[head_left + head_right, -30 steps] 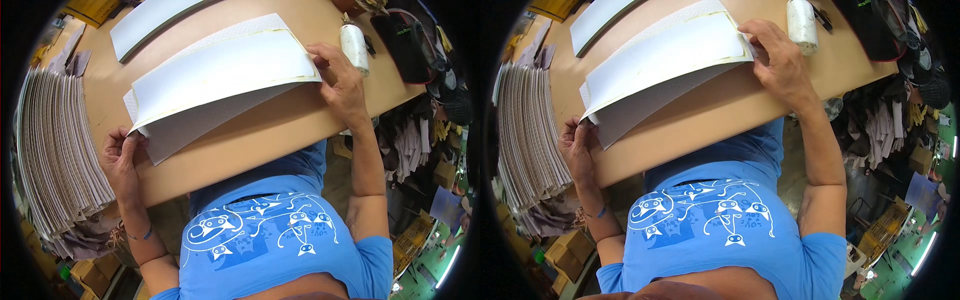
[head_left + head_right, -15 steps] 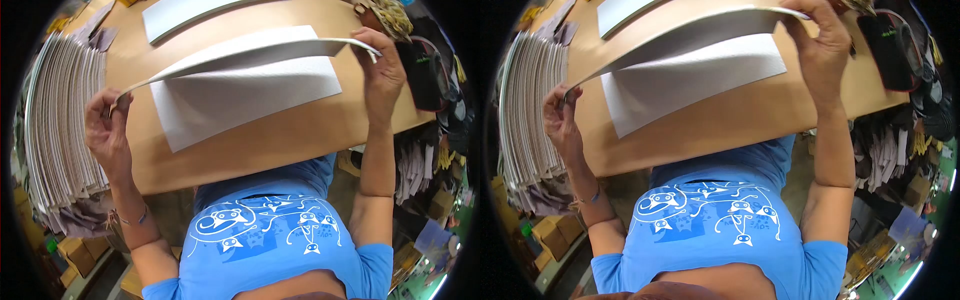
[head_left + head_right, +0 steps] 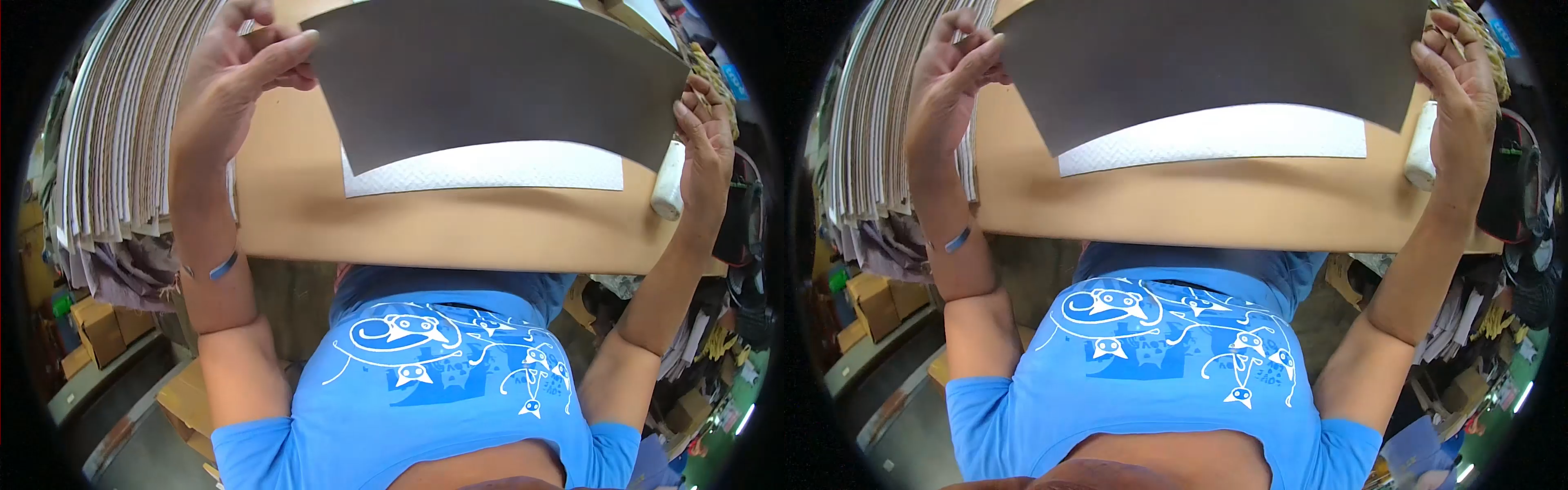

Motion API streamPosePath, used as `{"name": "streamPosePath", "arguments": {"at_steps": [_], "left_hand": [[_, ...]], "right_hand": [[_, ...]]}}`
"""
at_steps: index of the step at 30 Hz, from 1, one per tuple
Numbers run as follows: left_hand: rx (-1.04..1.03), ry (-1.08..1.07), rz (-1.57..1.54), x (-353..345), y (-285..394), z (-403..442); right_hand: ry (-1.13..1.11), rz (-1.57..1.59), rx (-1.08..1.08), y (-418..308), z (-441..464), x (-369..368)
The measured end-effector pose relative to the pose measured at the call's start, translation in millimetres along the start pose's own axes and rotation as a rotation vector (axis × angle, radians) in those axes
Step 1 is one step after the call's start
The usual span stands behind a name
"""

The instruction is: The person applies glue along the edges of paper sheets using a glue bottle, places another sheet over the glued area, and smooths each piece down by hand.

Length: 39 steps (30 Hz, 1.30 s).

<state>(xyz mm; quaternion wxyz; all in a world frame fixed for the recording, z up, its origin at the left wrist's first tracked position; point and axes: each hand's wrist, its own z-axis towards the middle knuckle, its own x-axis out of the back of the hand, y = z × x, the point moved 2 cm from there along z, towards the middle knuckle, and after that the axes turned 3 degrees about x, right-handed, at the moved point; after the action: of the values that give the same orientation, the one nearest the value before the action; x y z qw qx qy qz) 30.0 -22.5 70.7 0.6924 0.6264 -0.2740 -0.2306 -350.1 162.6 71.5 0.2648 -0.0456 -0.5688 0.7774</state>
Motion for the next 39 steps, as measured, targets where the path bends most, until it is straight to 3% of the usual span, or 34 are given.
{"name": "streamPosePath", "arguments": {"at_steps": [4, 8, 14, 17, 20, 23, 32, 39], "left_hand": [[0.227, 0.097, -0.011, -7.0, -8.0, 4.0], [0.301, 0.028, -0.017, -13.1, -8.0, 7.9], [0.36, 0.02, 0.049, -8.1, -30.2, 14.4], [0.529, 0.104, 0.16, -19.7, -22.2, 13.5], [0.5, 0.093, 0.16, -20.6, -26.3, 14.9], [0.251, 0.011, 0.303, -13.8, -45.2, 14.0], [0.212, 0.071, 0.522, -23.3, -41.9, 13.5], [0.319, 0.127, 0.491, -26.0, -40.9, 13.0]], "right_hand": [[-0.051, -0.072, -0.2, 15.6, -2.1, -7.1], [-0.094, -0.036, -0.331, 26.4, -7.3, -12.6], [-0.103, -0.095, -0.404, 35.3, -12.5, -21.3], [-0.099, -0.143, -0.384, 39.2, -14.7, -24.7], [-0.091, -0.172, -0.36, 40.7, -14.4, -28.6], [-0.091, -0.171, -0.374, 39.3, -15.7, -33.2], [-0.055, -0.237, -0.399, 33.4, -18.3, -42.6], [-0.005, -0.29, -0.321, 37.5, -20.3, -42.3]]}}
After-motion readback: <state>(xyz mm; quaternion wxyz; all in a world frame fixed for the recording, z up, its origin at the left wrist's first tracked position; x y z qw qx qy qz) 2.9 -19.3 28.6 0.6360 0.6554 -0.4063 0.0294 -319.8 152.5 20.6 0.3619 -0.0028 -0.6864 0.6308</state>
